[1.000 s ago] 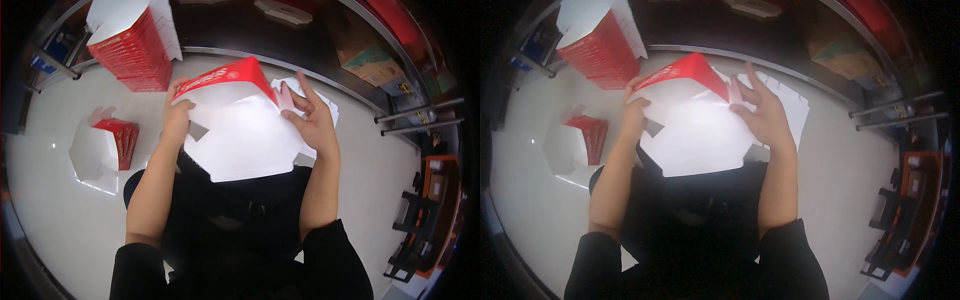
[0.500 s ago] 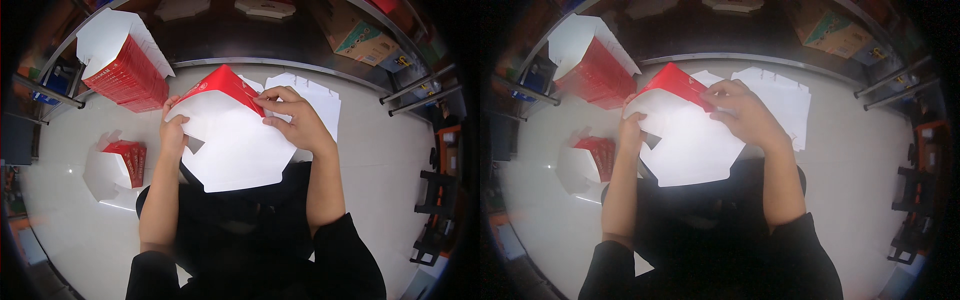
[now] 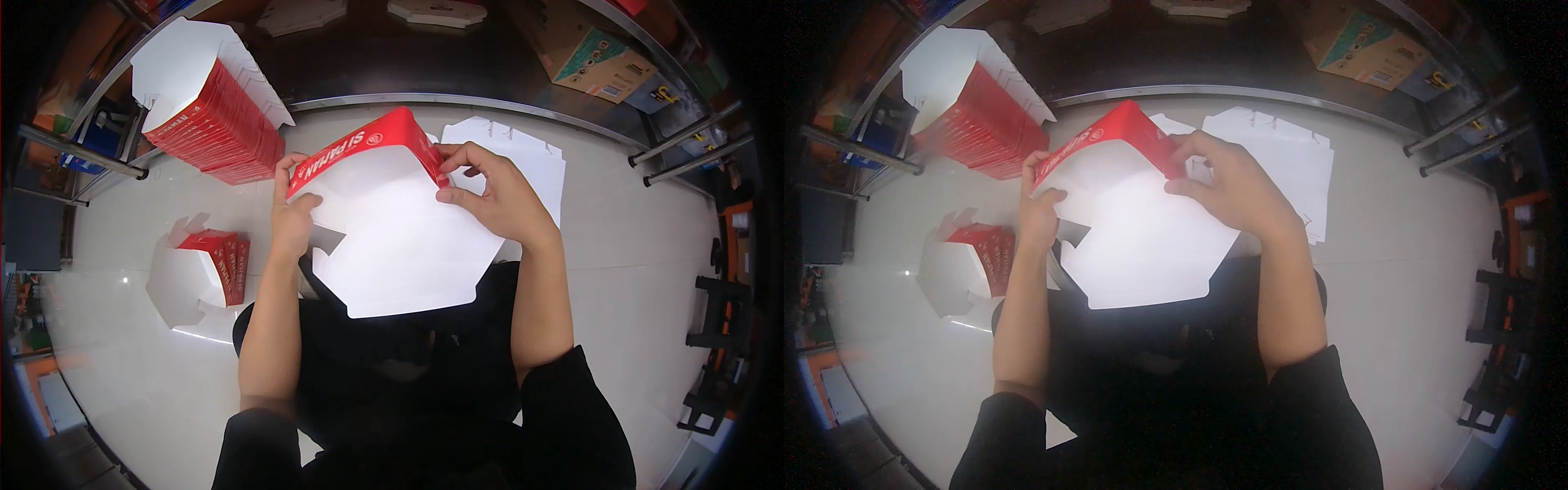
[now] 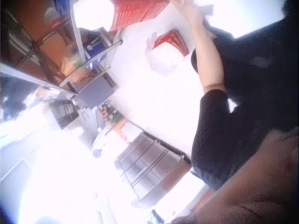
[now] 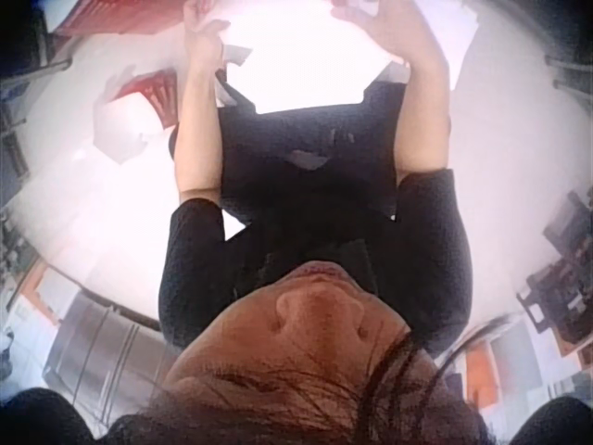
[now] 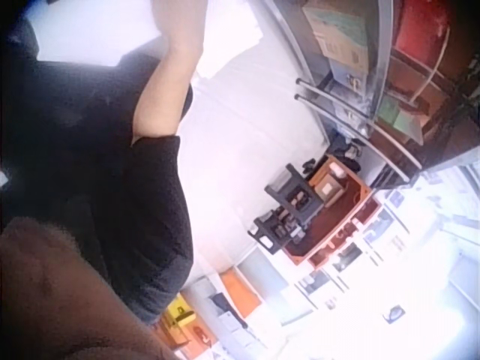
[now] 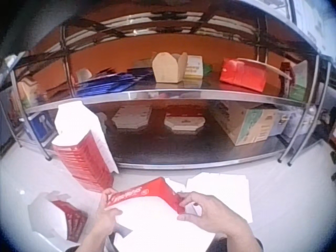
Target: The person sits on the floor and assembles flat-packed red and white cardboard boxes. They fold the flaps, tuck tabs into slots, and stack the finished boxes. The person handles multiple boxes one at a time, moving from a stack of flat pieces to a stack of assembled boxes.
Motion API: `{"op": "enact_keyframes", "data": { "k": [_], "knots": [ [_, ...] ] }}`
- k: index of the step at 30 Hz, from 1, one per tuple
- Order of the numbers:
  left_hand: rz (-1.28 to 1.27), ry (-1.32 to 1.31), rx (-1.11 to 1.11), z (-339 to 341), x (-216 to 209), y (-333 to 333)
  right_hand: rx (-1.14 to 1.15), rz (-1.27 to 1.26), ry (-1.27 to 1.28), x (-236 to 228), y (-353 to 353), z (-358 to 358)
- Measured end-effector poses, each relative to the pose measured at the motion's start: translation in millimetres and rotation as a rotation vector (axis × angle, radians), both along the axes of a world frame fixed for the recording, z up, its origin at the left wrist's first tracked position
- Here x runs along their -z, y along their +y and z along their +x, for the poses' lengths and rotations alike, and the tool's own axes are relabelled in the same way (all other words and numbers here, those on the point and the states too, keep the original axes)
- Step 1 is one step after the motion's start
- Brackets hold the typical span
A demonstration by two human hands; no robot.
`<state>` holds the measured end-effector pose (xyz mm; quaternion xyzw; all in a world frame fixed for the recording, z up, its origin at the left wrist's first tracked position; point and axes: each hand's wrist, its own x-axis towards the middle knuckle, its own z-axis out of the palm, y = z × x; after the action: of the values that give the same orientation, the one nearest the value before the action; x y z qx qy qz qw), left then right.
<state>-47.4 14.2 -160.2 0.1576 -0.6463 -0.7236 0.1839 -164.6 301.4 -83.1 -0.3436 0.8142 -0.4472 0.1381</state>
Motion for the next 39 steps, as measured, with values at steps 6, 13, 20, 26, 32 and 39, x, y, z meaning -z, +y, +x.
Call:
{"op": "enact_keyframes", "data": {
  "k": [6,13,20,26,32,39],
  "knots": [
    [-0.151,-0.008,0.09,7.0,-6.5,3.3,0.079,-0.018,-0.036,1.8,-6.2,2.6],
    [-0.185,0.05,0.23,4.5,-6.3,-2.2,0.043,-0.001,0.004,7.6,1.6,-1.8],
    [-0.617,-0.205,0.497,53.8,-54.5,-0.8,-0.215,0.1,-0.247,-9.7,-0.7,2.5],
    [-0.738,-0.184,0.495,81.1,-92.7,57.3,-0.395,0.05,-0.242,-22.7,-11.2,38.4],
    [-0.817,-0.014,0.003,130.7,-89.1,23.6,-0.189,-0.154,-0.181,-18.4,-2.5,33.9],
    [-0.022,0.08,-1.061,222.5,-52.1,-110.2,0.015,0.088,-0.038,7.4,3.2,16.6]
  ]
}}
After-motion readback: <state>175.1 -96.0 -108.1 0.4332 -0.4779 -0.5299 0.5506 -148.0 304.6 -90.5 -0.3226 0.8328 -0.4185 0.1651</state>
